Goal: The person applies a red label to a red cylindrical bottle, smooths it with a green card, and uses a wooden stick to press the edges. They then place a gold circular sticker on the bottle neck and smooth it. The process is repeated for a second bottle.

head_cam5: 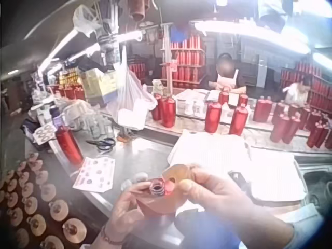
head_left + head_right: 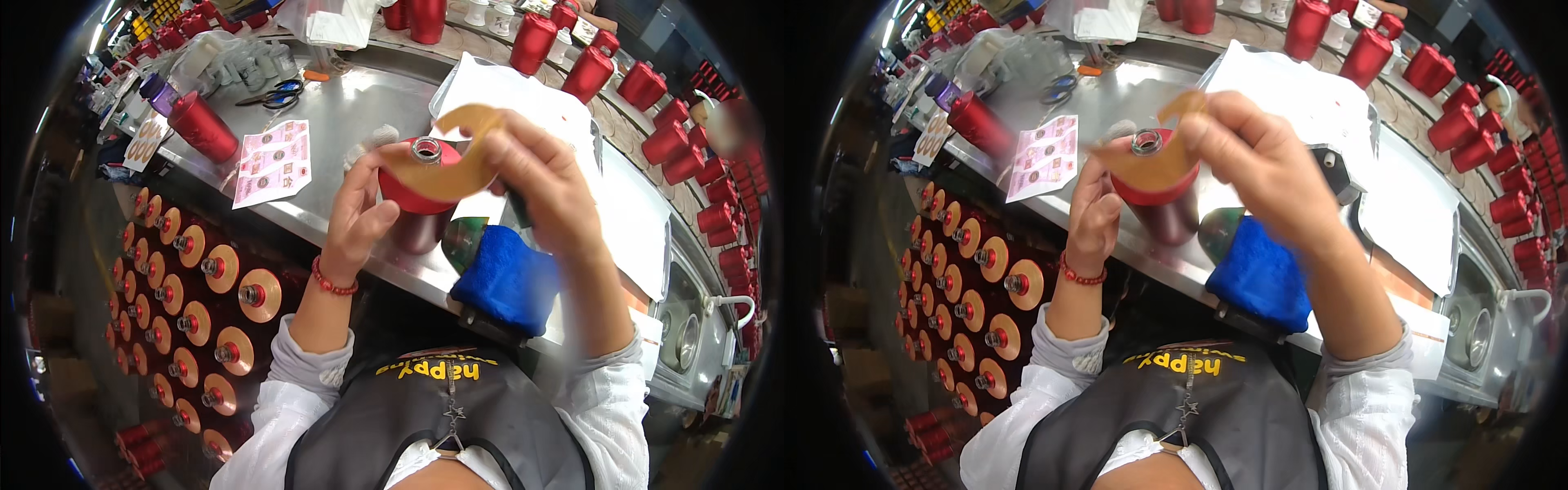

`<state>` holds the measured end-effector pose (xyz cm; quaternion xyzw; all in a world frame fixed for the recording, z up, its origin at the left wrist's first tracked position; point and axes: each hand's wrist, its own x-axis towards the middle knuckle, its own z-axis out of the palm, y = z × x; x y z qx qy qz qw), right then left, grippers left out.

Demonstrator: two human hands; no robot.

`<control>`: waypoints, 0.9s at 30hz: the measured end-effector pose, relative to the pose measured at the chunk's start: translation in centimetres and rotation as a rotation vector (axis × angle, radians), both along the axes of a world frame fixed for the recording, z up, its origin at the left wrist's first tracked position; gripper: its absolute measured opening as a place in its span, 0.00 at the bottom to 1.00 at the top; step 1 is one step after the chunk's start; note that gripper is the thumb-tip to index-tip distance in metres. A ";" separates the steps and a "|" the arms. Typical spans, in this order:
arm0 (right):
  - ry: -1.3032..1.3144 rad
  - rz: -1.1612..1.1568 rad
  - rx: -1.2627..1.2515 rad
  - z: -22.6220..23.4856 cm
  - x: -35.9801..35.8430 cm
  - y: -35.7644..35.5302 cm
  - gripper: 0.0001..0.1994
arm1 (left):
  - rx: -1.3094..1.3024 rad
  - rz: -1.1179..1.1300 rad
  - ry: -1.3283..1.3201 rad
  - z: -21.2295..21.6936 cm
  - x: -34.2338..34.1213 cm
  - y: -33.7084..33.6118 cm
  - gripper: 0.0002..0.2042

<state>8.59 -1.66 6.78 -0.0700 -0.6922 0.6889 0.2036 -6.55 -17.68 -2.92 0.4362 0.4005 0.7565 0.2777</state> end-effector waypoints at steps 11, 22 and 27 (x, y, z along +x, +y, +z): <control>-0.026 0.004 0.208 -4.1 -1.6 1.0 0.14 | -0.010 0.155 -0.148 1.4 2.2 0.0 0.27; -0.102 0.033 -0.189 -5.4 -2.3 1.1 0.13 | 0.004 0.070 -0.315 1.7 2.2 0.0 0.29; 0.000 -0.072 -0.171 -6.0 -2.9 0.3 0.17 | -0.002 0.073 -0.256 1.3 2.1 0.2 0.30</control>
